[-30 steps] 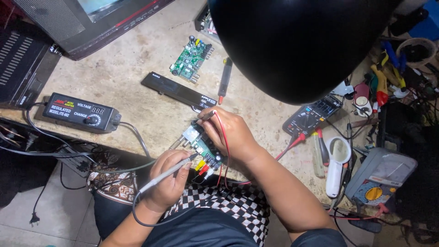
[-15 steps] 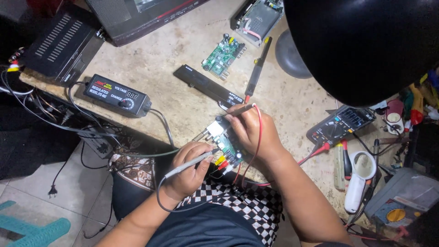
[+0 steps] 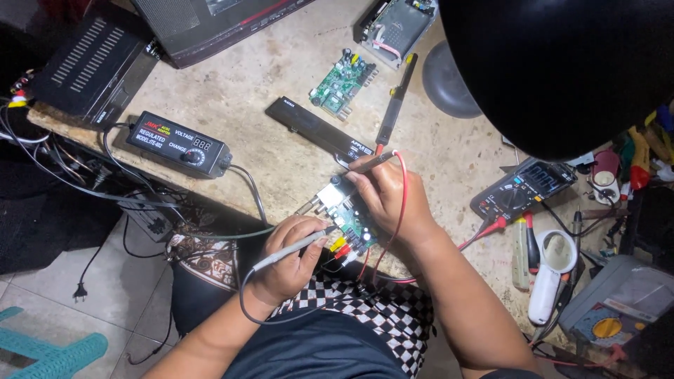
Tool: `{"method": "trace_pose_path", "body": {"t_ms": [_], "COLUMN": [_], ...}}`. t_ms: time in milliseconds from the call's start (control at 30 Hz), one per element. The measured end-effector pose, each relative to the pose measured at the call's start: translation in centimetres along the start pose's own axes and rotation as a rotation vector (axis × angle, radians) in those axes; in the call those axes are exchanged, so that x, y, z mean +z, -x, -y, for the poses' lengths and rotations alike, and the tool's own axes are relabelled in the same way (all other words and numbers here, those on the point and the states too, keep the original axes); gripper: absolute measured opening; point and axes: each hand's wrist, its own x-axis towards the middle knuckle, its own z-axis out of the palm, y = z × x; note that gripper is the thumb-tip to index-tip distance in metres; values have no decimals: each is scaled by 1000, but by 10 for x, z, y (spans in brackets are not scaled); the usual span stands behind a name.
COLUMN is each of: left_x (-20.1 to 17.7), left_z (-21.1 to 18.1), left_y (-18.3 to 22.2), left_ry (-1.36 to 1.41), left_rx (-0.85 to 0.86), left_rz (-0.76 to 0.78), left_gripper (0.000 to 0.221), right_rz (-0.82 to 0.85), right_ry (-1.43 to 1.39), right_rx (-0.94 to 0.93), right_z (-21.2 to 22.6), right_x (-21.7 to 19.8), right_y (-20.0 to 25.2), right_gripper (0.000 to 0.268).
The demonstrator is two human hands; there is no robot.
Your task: Testing a powered circuit board using multimeter probes to check electrical components.
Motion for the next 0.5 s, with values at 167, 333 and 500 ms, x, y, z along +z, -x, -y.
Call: {"method": "trace_pose_path", "body": {"t_ms": [167, 333, 500], "left_x": [-1, 0, -1], "left_z": [-1, 0, 0], "left_y": [-1, 1, 0], "left_ry": [3, 6, 10], "left_rx": [-8, -20, -18], "left_rz": [-1, 0, -1], "left_gripper": [14, 15, 15], "right_rz": [10, 9, 8], "right_ry": [36, 65, 123], "right_rx": [-6, -10, -52], "right_z": [4, 3, 3], "right_x": [-3, -1, 1], "right_y": [-3, 0, 2], "right_gripper": [15, 14, 11]}}
